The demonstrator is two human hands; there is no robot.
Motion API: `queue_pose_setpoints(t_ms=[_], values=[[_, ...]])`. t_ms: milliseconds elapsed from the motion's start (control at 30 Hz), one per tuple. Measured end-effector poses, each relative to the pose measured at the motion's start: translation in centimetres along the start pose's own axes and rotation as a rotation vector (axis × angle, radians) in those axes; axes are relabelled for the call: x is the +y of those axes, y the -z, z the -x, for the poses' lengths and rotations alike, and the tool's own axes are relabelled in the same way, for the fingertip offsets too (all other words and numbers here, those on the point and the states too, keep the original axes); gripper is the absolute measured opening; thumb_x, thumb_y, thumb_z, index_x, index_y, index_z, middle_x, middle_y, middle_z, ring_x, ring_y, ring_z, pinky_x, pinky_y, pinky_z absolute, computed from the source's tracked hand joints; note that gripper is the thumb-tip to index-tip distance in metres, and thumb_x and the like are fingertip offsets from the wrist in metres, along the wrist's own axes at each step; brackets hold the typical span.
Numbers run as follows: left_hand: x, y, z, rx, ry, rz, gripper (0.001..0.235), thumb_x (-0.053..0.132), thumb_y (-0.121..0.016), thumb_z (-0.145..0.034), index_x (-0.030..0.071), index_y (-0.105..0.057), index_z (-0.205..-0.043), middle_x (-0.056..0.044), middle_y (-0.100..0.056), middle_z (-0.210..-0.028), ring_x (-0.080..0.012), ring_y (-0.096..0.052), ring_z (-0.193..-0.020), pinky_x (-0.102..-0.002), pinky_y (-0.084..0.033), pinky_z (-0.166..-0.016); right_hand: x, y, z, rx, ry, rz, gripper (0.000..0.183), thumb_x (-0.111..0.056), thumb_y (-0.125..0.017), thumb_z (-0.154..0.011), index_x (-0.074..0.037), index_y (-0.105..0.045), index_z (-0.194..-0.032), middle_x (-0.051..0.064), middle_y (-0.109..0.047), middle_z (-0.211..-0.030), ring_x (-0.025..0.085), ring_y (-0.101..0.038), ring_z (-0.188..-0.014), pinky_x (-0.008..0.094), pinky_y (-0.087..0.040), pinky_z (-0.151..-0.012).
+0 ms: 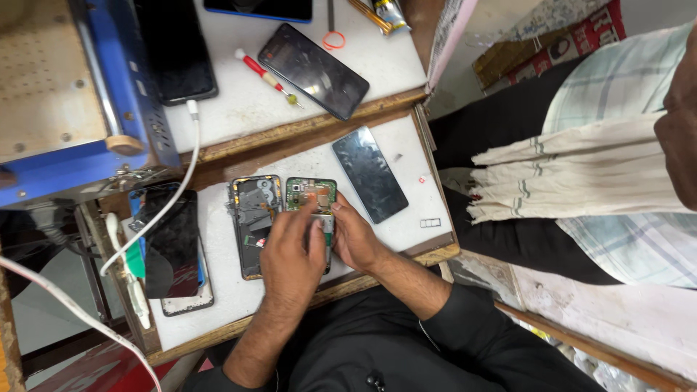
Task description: The person disassembles and reassembles smartphones at a workbench. They remove back covers, handle internal components, and insert SIM cards while another person assists nearby.
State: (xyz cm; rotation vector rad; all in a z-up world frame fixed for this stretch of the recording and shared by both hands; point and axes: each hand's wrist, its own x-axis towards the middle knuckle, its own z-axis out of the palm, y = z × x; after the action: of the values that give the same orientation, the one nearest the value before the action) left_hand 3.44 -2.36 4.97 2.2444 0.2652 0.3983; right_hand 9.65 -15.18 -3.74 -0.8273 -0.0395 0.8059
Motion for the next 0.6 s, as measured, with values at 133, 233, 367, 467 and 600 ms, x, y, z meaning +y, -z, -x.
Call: queue_pose_setpoints(t_ms=[133, 233, 367, 467, 600], values=[[0.1, -0.3, -0.3, -0.018, 0.076, 0.012, 0.029, 0.009, -0.068, -0.092, 0.006, -0.071, -0.121, -0.011, -0.068, -0.1, -0.027, -0.073, -0.087, -0.038, -0.059, -0.072, 0.1, 0.1, 0.0, 0.013, -0.046, 0.024, 0.05, -0.029, -0.029, -0.105, -0.011, -0.034, -0.151, 0.011, -0.055, -0.138, 0.019, -0.056, -0.126, 0.039, -0.05, -0.108], [0.0, -0.2, -0.4, -0.016, 0.098, 0.054, 0.022, 0.009, -0.068, -0.092, 0.006, -0.071, -0.114, -0.009, -0.069, -0.101, -0.0247, -0.074, -0.088, -0.036, -0.06, -0.074, 0.1, 0.1, 0.1, -0.033, 0.021, 0.011, 0.047, -0.03, -0.031, -0.11, -0.005, -0.038, -0.15, 0.015, -0.056, -0.136, 0.022, -0.057, -0.126, 0.041, -0.051, -0.109], [-0.1, 0.1, -0.5, -0.094, 0.211, 0.123, 0.016, 0.01, -0.069, -0.091, 0.007, -0.071, -0.107, -0.007, -0.07, -0.098, -0.0225, -0.075, -0.08, -0.035, -0.06, -0.07, 0.1, 0.0, 0.1, -0.033, 0.018, 0.009, 0.047, -0.032, -0.03, -0.111, -0.005, -0.038, -0.148, 0.014, -0.056, -0.136, 0.021, -0.057, -0.126, 0.04, -0.05, -0.109], [-0.1, 0.6, -0.6, -0.062, 0.095, -0.011, 0.017, 0.011, -0.072, -0.089, 0.009, -0.072, -0.106, -0.008, -0.069, -0.099, -0.0274, -0.073, -0.084, -0.038, -0.059, -0.07, 0.0, 0.0, 0.2, -0.023, -0.002, -0.004, 0.048, -0.033, -0.029, -0.111, -0.006, -0.038, -0.149, 0.013, -0.056, -0.136, 0.02, -0.057, -0.124, 0.039, -0.05, -0.107], [-0.1, 0.6, -1.1, -0.05, 0.036, -0.066, 0.02, 0.012, -0.073, -0.089, 0.01, -0.072, -0.109, -0.007, -0.068, -0.097, -0.0289, -0.073, -0.082, -0.04, -0.058, -0.069, 0.1, 0.1, 0.2, -0.02, -0.008, 0.007, 0.049, -0.033, -0.03, -0.11, -0.006, -0.038, -0.15, 0.013, -0.055, -0.137, 0.019, -0.057, -0.124, 0.039, -0.051, -0.107]])
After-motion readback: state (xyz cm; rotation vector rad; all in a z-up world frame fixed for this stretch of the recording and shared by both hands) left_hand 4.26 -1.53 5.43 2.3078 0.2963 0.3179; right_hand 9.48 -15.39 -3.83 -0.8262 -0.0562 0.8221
